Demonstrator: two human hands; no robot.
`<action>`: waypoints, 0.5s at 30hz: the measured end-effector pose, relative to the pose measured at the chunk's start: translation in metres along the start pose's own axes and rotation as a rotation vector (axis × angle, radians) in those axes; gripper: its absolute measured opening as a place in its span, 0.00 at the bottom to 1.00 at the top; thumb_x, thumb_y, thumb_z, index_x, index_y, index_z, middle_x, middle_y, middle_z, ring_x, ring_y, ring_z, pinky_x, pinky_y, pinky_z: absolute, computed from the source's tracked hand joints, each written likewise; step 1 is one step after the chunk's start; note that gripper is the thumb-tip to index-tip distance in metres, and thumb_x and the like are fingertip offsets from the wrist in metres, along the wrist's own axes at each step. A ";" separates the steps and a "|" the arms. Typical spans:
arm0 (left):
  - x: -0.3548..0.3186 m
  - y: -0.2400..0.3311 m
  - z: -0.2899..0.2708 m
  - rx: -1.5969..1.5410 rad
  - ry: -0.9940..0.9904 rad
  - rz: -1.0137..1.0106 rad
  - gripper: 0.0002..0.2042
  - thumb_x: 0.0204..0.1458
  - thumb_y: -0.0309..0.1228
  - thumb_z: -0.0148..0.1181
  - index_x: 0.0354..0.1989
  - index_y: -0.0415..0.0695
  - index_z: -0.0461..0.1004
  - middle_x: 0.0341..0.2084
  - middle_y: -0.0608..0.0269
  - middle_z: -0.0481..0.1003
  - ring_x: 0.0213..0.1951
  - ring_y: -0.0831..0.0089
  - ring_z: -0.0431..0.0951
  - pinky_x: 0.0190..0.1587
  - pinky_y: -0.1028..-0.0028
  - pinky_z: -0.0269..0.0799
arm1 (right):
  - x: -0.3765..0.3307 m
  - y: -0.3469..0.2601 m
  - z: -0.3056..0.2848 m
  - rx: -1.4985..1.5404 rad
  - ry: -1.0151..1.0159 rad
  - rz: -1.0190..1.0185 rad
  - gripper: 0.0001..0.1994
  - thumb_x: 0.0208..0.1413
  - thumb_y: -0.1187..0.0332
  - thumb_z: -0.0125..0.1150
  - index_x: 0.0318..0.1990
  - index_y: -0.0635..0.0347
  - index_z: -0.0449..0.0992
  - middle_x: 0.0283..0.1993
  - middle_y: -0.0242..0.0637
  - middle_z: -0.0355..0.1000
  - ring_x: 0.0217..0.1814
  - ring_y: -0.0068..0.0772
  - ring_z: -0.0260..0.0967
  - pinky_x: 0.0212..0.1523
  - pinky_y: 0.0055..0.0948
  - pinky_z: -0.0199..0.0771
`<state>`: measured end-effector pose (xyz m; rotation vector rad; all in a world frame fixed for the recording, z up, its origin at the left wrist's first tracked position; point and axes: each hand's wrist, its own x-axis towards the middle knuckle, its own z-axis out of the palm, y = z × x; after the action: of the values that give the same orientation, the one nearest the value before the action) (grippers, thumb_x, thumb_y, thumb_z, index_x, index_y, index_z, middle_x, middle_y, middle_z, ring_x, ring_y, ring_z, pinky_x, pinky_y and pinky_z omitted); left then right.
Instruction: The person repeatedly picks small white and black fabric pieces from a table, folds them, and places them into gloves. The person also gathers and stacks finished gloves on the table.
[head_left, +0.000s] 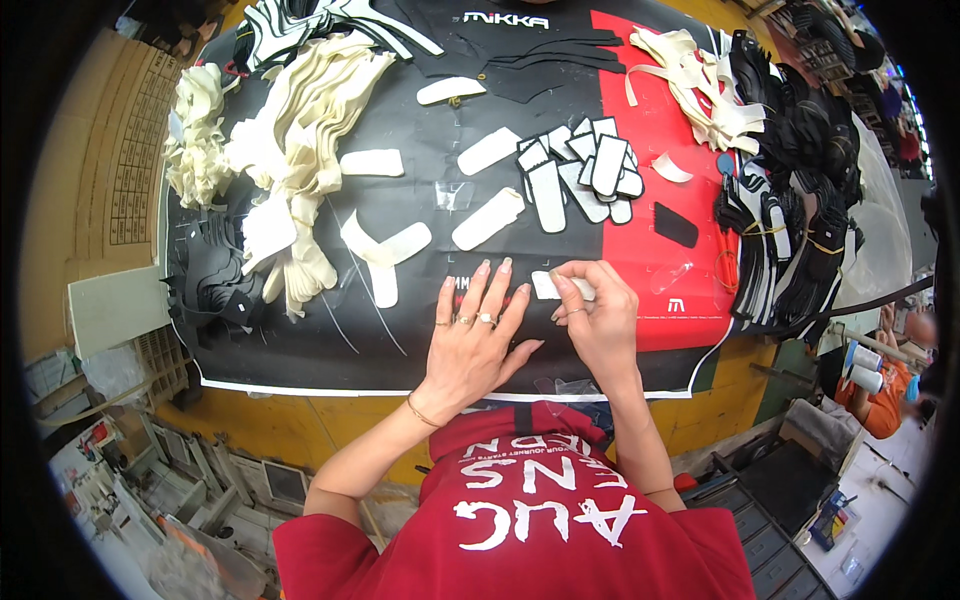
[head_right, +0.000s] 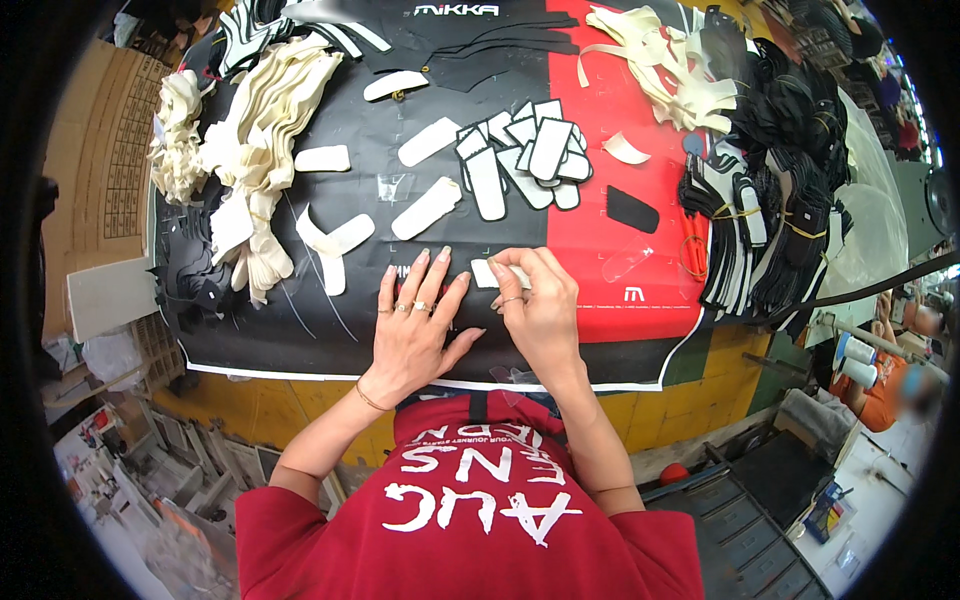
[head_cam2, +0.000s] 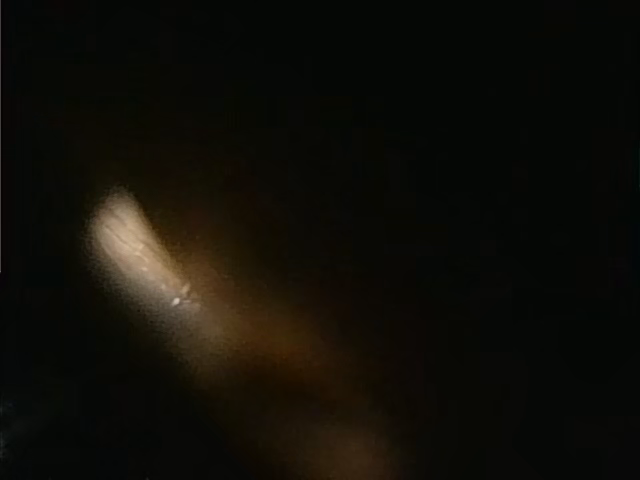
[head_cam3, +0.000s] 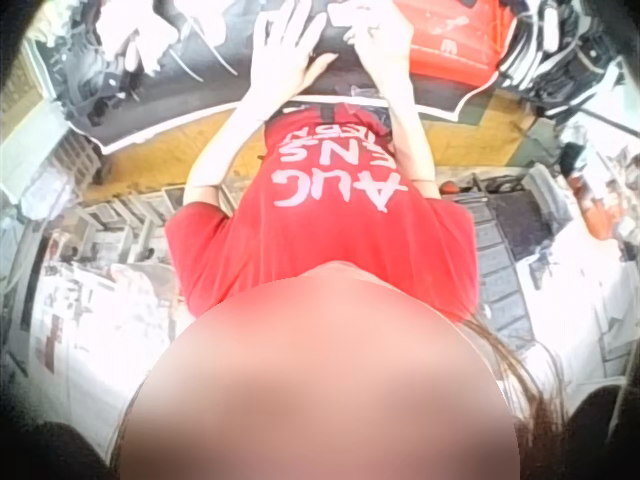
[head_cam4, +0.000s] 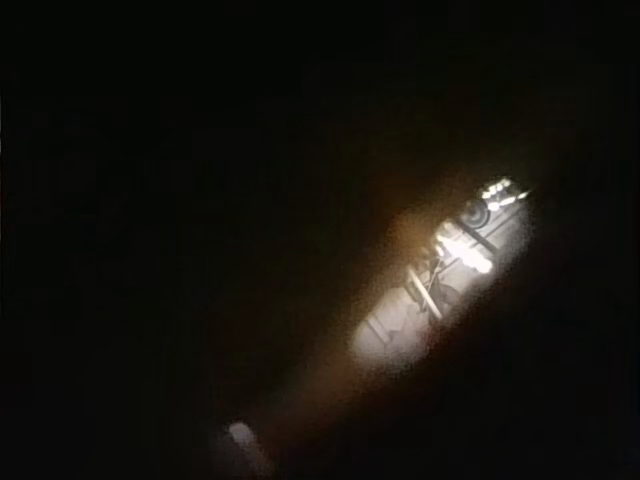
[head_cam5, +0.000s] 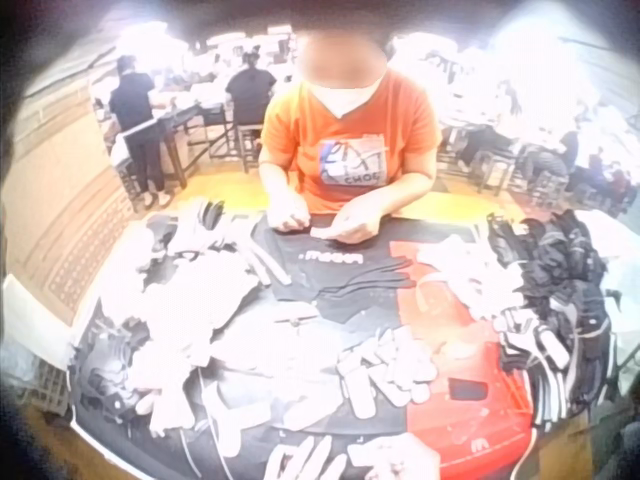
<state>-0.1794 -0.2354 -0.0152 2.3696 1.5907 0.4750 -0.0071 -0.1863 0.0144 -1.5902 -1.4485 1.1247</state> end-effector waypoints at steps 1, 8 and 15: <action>0.000 0.000 -0.001 -0.002 -0.009 -0.004 0.31 0.53 0.50 0.63 0.63 0.49 0.68 0.68 0.52 0.60 0.69 0.55 0.59 0.69 0.47 0.47 | 0.000 0.000 0.000 0.005 -0.004 -0.006 0.07 0.63 0.73 0.59 0.40 0.71 0.77 0.36 0.40 0.72 0.24 0.26 0.75 0.22 0.23 0.78; 0.004 0.006 -0.006 0.016 -0.050 -0.016 0.33 0.53 0.49 0.62 0.68 0.53 0.64 0.70 0.52 0.58 0.69 0.54 0.57 0.70 0.48 0.42 | 0.000 0.002 0.000 -0.009 -0.018 -0.007 0.07 0.62 0.74 0.61 0.41 0.71 0.77 0.39 0.37 0.72 0.25 0.21 0.74 0.24 0.19 0.78; 0.007 0.008 -0.010 0.052 -0.095 -0.024 0.35 0.53 0.49 0.62 0.70 0.55 0.61 0.70 0.52 0.56 0.70 0.54 0.57 0.69 0.45 0.45 | -0.005 0.001 -0.003 -0.127 0.073 -0.083 0.10 0.60 0.74 0.65 0.46 0.70 0.75 0.29 0.33 0.71 0.23 0.17 0.70 0.22 0.18 0.69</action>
<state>-0.1738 -0.2319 -0.0022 2.3704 1.6058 0.3155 -0.0040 -0.1907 0.0156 -1.6243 -1.5486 0.9343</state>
